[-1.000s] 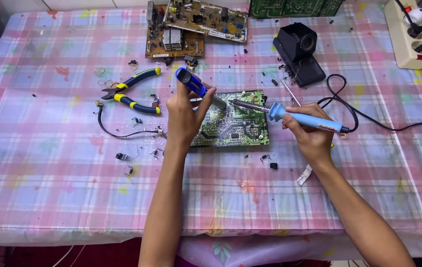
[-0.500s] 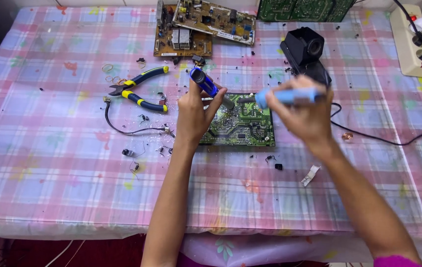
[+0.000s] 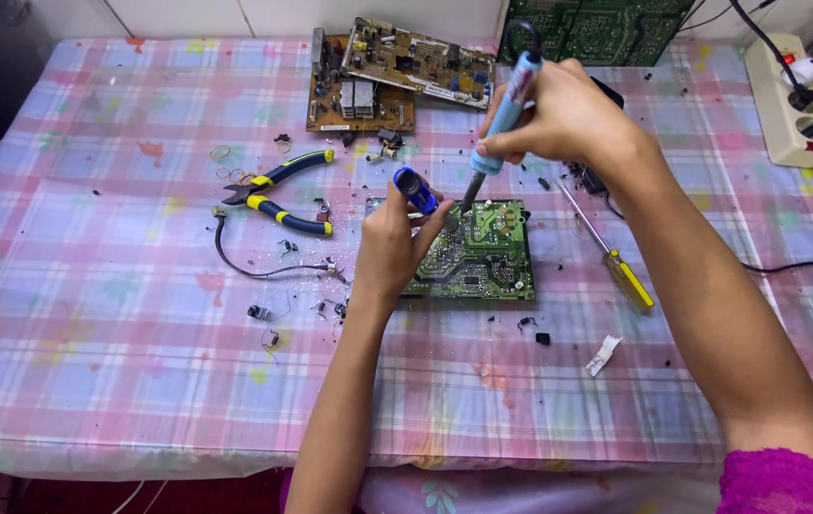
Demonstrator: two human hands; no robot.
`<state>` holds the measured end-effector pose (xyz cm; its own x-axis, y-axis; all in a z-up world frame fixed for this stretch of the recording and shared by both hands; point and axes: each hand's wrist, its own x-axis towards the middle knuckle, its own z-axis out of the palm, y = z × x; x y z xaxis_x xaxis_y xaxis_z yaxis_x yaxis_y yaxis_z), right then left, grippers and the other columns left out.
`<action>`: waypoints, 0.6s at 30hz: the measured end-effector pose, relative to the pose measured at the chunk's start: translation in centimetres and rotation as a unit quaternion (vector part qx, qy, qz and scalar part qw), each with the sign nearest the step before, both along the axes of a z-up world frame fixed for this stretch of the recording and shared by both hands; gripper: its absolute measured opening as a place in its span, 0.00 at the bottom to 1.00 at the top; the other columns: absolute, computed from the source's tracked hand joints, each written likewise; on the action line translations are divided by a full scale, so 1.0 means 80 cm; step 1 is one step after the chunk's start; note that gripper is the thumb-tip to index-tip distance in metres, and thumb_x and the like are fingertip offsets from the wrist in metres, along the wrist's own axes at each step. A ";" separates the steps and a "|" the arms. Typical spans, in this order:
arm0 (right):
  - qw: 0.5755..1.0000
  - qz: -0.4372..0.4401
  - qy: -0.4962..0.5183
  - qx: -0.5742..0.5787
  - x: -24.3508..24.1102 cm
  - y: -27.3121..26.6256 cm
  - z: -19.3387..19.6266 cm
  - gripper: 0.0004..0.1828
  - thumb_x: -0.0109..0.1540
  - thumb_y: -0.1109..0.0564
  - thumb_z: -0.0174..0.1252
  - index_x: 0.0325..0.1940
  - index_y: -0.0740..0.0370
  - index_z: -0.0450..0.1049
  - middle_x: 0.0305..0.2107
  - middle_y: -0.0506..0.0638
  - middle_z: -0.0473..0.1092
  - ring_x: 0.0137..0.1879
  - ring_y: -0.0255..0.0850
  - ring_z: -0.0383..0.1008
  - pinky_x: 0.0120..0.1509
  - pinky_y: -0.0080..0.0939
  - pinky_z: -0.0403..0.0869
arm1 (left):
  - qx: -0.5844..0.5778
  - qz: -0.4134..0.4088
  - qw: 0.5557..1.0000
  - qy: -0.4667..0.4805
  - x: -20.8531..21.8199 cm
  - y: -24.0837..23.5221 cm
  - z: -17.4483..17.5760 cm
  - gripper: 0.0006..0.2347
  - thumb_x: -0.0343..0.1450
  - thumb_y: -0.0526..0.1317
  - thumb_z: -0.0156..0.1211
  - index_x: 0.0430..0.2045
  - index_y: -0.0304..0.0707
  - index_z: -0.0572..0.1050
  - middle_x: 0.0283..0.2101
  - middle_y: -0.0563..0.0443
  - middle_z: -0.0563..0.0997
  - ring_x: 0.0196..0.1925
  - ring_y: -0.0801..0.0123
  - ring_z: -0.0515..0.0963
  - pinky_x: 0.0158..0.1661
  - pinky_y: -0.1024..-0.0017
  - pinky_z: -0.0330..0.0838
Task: The person uses a soldering iron and a desoldering pump to remove components from a green circuit board. They repeatedly heat solder joints and use the pump to extract molten solder, working on various points across the board.
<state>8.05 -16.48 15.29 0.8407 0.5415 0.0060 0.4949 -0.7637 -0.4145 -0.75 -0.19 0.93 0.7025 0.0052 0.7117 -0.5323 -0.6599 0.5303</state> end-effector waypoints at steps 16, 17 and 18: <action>0.998 -0.048 -0.013 0.039 -0.003 0.018 -0.024 0.08 0.52 0.53 0.63 0.22 0.57 0.73 0.15 0.44 0.69 0.39 0.32 0.65 0.50 0.40 0.62 | -0.007 -0.005 1.000 0.002 0.000 0.003 0.000 0.16 0.67 0.41 0.57 0.37 0.29 0.59 0.29 0.43 0.77 0.28 0.62 0.81 0.23 0.72 0.77; 0.996 -0.058 -0.034 0.052 0.003 0.017 -0.031 0.08 0.52 0.53 0.60 0.20 0.57 0.73 0.15 0.44 0.70 0.40 0.33 0.65 0.54 0.43 0.57 | 0.000 -0.003 1.000 0.002 0.001 0.003 -0.001 0.15 0.67 0.41 0.57 0.36 0.30 0.59 0.30 0.43 0.78 0.28 0.63 0.81 0.21 0.72 0.75; 0.994 -0.070 -0.052 0.067 0.006 0.017 -0.041 0.09 0.52 0.53 0.57 0.19 0.57 0.72 0.15 0.44 0.71 0.40 0.34 0.66 0.59 0.47 0.52 | 0.008 -0.003 1.000 0.004 0.000 0.003 -0.002 0.14 0.67 0.41 0.57 0.35 0.31 0.60 0.30 0.44 0.78 0.28 0.63 0.81 0.20 0.72 0.74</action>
<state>8.53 -15.16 12.01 0.8984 0.4086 0.1611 0.4339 -0.7691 -0.4693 -0.72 0.06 0.74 0.7086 -0.0112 0.7055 -0.5320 -0.6654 0.5237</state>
